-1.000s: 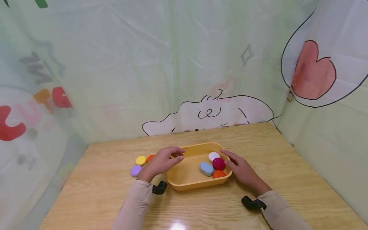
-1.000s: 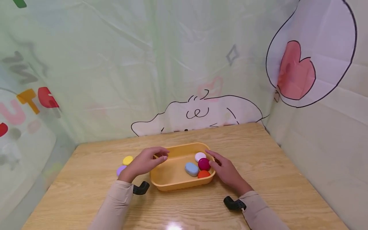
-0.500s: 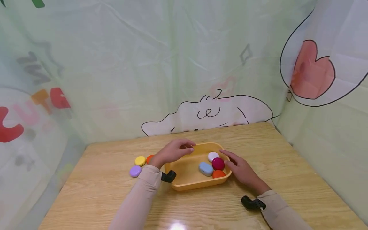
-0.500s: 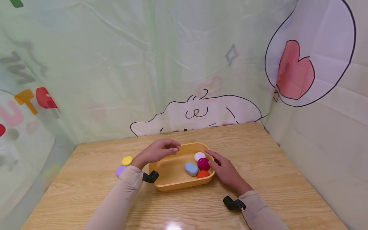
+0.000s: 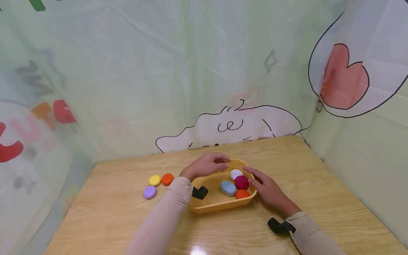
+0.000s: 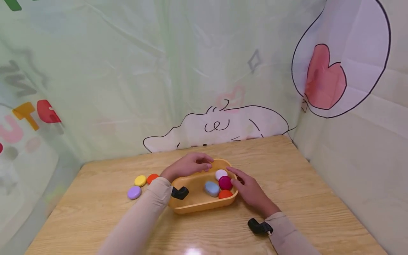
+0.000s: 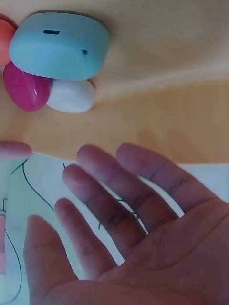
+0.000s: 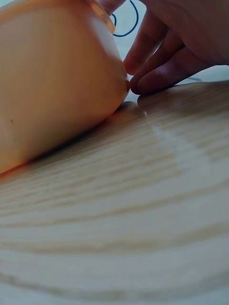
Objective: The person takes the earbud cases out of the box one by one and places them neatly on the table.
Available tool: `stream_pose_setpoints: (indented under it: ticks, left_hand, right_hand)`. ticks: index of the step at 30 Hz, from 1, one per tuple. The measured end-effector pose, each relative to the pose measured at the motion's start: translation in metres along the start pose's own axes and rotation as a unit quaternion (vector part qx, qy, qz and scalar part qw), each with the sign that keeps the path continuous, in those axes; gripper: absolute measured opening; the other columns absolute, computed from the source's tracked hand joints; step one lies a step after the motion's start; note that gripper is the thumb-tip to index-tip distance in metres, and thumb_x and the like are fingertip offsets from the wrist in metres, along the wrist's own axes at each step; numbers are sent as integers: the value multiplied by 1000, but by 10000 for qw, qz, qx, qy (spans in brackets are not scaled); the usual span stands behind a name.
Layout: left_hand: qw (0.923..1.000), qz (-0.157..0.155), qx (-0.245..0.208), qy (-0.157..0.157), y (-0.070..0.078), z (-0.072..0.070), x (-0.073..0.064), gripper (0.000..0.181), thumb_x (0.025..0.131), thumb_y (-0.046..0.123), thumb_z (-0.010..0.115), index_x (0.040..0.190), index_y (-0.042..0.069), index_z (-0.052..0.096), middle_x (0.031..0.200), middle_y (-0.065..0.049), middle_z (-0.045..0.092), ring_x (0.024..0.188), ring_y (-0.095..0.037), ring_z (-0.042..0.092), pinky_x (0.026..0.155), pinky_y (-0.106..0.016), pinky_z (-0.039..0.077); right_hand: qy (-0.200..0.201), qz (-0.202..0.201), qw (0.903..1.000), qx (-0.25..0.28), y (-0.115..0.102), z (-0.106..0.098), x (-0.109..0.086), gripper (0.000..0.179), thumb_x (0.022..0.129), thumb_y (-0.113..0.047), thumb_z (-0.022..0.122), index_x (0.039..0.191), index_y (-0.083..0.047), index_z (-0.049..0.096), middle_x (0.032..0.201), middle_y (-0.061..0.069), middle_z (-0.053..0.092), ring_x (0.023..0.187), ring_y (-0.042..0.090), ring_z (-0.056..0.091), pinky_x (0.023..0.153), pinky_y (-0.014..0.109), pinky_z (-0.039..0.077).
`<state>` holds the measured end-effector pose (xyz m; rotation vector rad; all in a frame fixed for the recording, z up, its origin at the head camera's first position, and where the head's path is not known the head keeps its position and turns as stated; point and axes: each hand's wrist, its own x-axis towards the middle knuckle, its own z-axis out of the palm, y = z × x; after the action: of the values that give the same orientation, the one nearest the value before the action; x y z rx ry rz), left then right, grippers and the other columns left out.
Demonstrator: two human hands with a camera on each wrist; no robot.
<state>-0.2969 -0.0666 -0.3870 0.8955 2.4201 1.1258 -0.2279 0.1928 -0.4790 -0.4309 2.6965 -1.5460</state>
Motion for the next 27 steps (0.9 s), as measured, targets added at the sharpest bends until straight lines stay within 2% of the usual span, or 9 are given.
stream_pose_setpoints:
  ticks: [2,4,7,9,11,17,23,27]
  left_hand:
    - [9997,-103,54,-208,4,3,5,38,100,31,60,131,10,64,111,-8,70,103,-26,65,83,-28,52]
    - [9989,-219,96,-392,8,6,9,38,100,31,60,132,10,64,110,-6,70,104,-27,65,84,-29,51]
    - [9973,-282,335,-587,11,14,15,38,100,34,61,131,13,65,108,4,69,102,-20,65,87,-30,51]
    - [9962,-222,550,-633,13,19,19,38,99,35,61,131,14,66,108,10,67,99,-14,63,88,-30,50]
    - [9947,-137,738,-697,16,23,23,37,100,34,61,131,15,67,110,11,66,98,-10,61,89,-30,49]
    - [9917,-73,941,-877,22,28,33,33,100,26,62,130,14,67,113,7,67,97,-9,60,85,-26,51]
    - [9914,-40,860,-988,23,32,37,28,97,15,64,123,7,69,105,3,68,89,-9,62,77,-20,52]
    - [9903,-129,917,-1041,24,34,38,26,95,14,67,121,8,69,102,3,67,86,-9,62,74,-20,53]
  right_hand:
    - [31,-8,10000,-30,0,-1,1,47,105,-30,52,151,-24,46,157,14,38,145,41,31,109,59,31]
    - [39,-33,10000,-57,0,-2,2,47,105,-29,53,151,-23,46,157,14,38,144,41,31,109,59,31]
    - [38,-63,9999,-73,1,-1,1,47,105,-28,53,151,-21,46,157,16,38,144,42,32,108,57,34]
    - [28,-79,10000,-39,2,-1,1,47,105,-27,53,151,-20,46,156,17,37,143,42,32,107,56,34]
    - [19,-114,9999,-1,2,-1,0,47,105,-25,53,151,-19,46,156,17,37,143,42,32,108,57,34]
    - [81,-268,9996,43,0,-3,3,47,105,-22,52,151,-15,46,156,16,38,144,42,32,110,58,30]
    - [109,-157,9998,-78,1,-2,2,48,105,-24,52,152,-13,44,157,18,37,143,43,32,109,57,31]
    - [99,-106,9998,-139,1,-2,1,49,105,-25,52,152,-14,44,156,19,37,143,44,32,108,58,31]
